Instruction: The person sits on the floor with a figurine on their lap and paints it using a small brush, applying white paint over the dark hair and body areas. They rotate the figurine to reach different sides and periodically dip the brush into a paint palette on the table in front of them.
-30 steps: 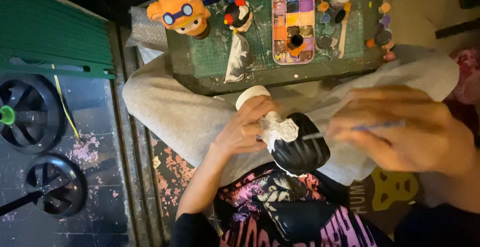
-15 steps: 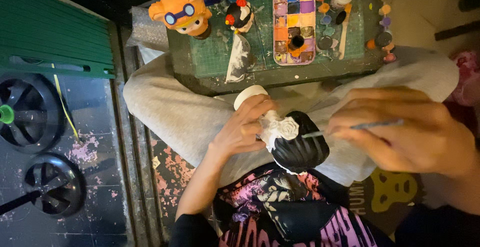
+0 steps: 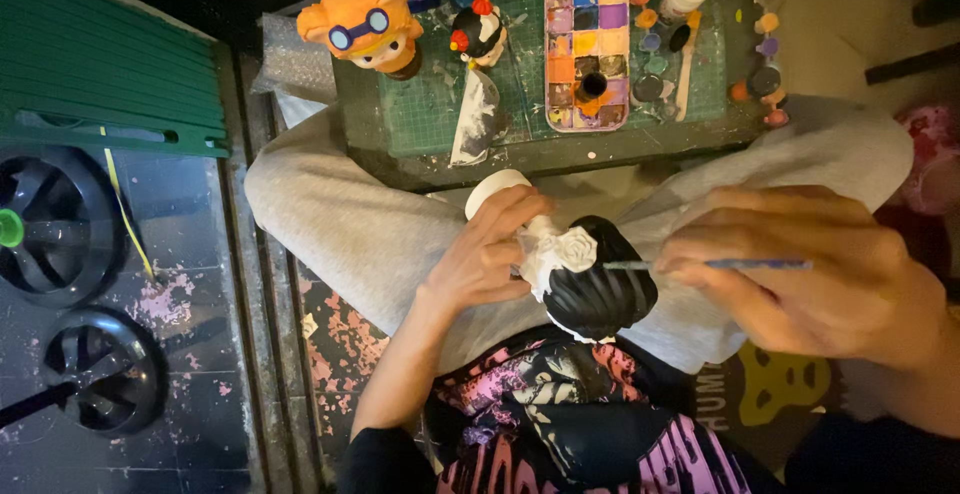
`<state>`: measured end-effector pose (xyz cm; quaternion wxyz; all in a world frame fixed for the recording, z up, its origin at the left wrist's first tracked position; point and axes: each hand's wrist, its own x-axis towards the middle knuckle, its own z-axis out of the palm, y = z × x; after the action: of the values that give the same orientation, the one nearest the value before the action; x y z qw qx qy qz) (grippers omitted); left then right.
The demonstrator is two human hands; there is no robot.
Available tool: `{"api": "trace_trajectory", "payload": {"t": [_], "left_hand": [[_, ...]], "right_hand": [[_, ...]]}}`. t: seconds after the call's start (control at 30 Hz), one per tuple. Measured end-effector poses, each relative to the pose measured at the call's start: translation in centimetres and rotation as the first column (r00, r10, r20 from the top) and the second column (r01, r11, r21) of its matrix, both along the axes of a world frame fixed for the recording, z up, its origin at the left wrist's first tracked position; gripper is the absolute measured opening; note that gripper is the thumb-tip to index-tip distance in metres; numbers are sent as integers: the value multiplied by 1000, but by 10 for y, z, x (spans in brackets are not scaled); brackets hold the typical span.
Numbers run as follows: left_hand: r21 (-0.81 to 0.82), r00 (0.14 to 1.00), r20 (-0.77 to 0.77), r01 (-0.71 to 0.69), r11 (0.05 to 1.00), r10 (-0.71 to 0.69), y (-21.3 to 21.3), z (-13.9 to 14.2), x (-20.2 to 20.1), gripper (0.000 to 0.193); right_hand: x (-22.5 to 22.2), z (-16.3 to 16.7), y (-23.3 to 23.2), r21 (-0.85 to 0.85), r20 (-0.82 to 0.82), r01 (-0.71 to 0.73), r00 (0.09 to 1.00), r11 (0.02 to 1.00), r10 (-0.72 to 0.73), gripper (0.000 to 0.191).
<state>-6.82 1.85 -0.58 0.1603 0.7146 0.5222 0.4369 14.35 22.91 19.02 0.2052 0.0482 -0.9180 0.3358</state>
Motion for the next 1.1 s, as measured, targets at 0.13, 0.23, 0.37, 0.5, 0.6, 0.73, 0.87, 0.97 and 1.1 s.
{"api": "trace_trajectory", "payload": {"t": [0.13,0.23,0.37,0.5,0.6,0.73,0.87,0.97,1.1], "left_hand": [[7,1000,-10,1,1000,-1,-2,1,2,58],[20,1000,1,4,1000,-4,0,2,2,56],[26,1000,9,-13,1000,13,-1,2,2,56],[11,1000,24,-11,1000,10,-2,-2,3,55],[47,996,90,-18,999,14,-1,-7,7,51],[59,1000,-3,-26,998,26,-1,-11,7,47],[117,997,49,-65,991,59,-1,-10,11,53],[229,996,71,-78,970,63,5,-9,13,57],[372,991,132,-64,926,15,10,-10,12,73]], "right_hand": [[-12,16,-5,-24,11,38,999,999,-38,15],[-18,26,-8,11,43,43,998,999,-43,13],[-21,12,-4,-141,-190,-131,976,981,103,6],[2,-5,2,-57,-52,-16,999,998,13,10],[11,-10,3,-63,-47,3,999,998,-6,5],[15,-2,-3,-117,-41,27,999,993,-32,9],[38,-14,-2,-346,107,163,985,924,-134,15],[69,-55,17,-589,-56,253,935,767,-351,23],[121,-116,41,-668,-11,214,955,712,-297,33]]}}
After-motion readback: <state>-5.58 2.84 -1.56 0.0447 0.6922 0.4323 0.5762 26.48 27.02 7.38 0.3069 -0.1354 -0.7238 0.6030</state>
